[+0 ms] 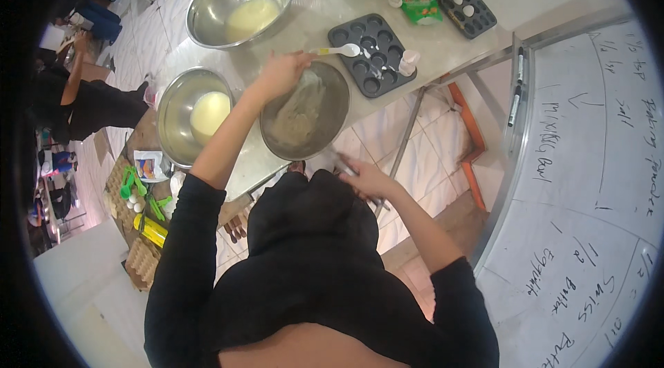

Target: The person holds a set of blue measuring spoons and then whisks a light-colored liquid batter in a metal bowl while standing at a work table.

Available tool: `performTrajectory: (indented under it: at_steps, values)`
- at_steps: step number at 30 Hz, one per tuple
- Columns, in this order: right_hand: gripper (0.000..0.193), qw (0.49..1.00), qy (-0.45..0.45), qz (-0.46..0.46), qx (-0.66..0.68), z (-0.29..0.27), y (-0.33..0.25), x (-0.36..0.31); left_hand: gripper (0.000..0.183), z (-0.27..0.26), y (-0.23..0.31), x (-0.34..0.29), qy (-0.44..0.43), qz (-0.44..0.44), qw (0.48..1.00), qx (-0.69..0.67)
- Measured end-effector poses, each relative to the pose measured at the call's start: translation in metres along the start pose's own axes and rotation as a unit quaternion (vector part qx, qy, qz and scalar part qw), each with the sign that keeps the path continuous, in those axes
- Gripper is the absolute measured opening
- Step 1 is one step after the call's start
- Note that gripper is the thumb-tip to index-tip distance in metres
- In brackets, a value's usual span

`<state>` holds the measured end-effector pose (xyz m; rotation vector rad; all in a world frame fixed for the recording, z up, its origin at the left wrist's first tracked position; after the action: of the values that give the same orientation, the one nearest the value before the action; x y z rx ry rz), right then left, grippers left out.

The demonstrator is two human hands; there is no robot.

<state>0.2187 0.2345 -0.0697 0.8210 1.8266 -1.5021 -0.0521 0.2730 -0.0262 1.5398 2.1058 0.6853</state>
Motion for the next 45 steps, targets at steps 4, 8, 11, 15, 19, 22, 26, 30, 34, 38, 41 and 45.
performTrajectory:
  at_steps: [4, 8, 11, 15, 19, 22, 26, 30, 34, 38, 41, 45]
  values:
    - [0.060, 0.989, -0.059, -0.028, 0.133, -0.007, -0.009, -0.016, 0.030, -0.003, 0.002, 0.000, 0.013, -0.006, 1.000, 0.022]
    - [0.059, 0.998, -0.014, -0.031, 0.059, -0.009, -0.003, -0.005, 0.030, -0.003, 0.003, -0.004, 0.031, 0.022, 0.998, 0.055]
    - [0.059, 0.981, -0.025, -0.026, 0.192, -0.013, -0.008, -0.015, 0.030, -0.003, -0.001, -0.003, 0.060, 0.015, 0.998, 0.023]
    - [0.062, 0.987, -0.121, -0.024, 0.099, 0.003, -0.017, -0.017, 0.030, -0.002, 0.001, 0.004, -0.009, -0.008, 0.999, 0.039]
    - [0.062, 0.997, 0.045, 0.005, 0.070, -0.017, 0.002, 0.010, 0.034, -0.018, -0.004, 0.013, -0.002, -0.024, 1.000, -0.018]
    - [0.061, 0.996, 0.040, 0.009, 0.073, -0.011, 0.001, 0.015, 0.038, -0.044, -0.022, -0.005, 0.127, -0.067, 0.986, -0.090]
    - [0.061, 0.997, 0.046, 0.007, 0.063, -0.010, -0.006, 0.018, 0.038, -0.028, -0.074, -0.078, 0.252, -0.162, 0.950, -0.090]
    - [0.062, 0.998, 0.064, -0.006, -0.015, -0.016, -0.015, 0.011, 0.038, -0.019, -0.083, -0.084, 0.188, -0.192, 0.924, -0.271]
    - [0.059, 0.984, 0.059, -0.081, -0.150, -0.033, -0.055, -0.008, 0.037, -0.026, -0.062, -0.080, 0.195, -0.116, 0.936, -0.270]
    - [0.059, 0.973, 0.189, -0.054, -0.123, -0.053, -0.023, 0.003, 0.036, -0.017, -0.046, -0.062, 0.177, -0.095, 0.939, -0.281]
    - [0.057, 0.990, 0.053, -0.013, -0.130, -0.014, -0.035, -0.009, 0.035, -0.018, -0.042, -0.058, 0.180, -0.095, 0.930, -0.305]
    - [0.057, 0.991, 0.128, 0.001, -0.025, -0.025, -0.024, -0.015, 0.033, -0.015, -0.036, -0.055, 0.217, -0.049, 0.944, -0.244]
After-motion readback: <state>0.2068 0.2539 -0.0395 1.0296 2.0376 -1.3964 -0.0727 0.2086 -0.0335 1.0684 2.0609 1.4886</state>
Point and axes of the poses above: each hand's wrist, its own x-axis towards the middle knuckle, its own z-axis out of the palm, y = z × x, the point moved 8 cm from there along x, towards the middle knuckle, and after that the axes turned 9 degrees about -x, right-handed, at the moved point
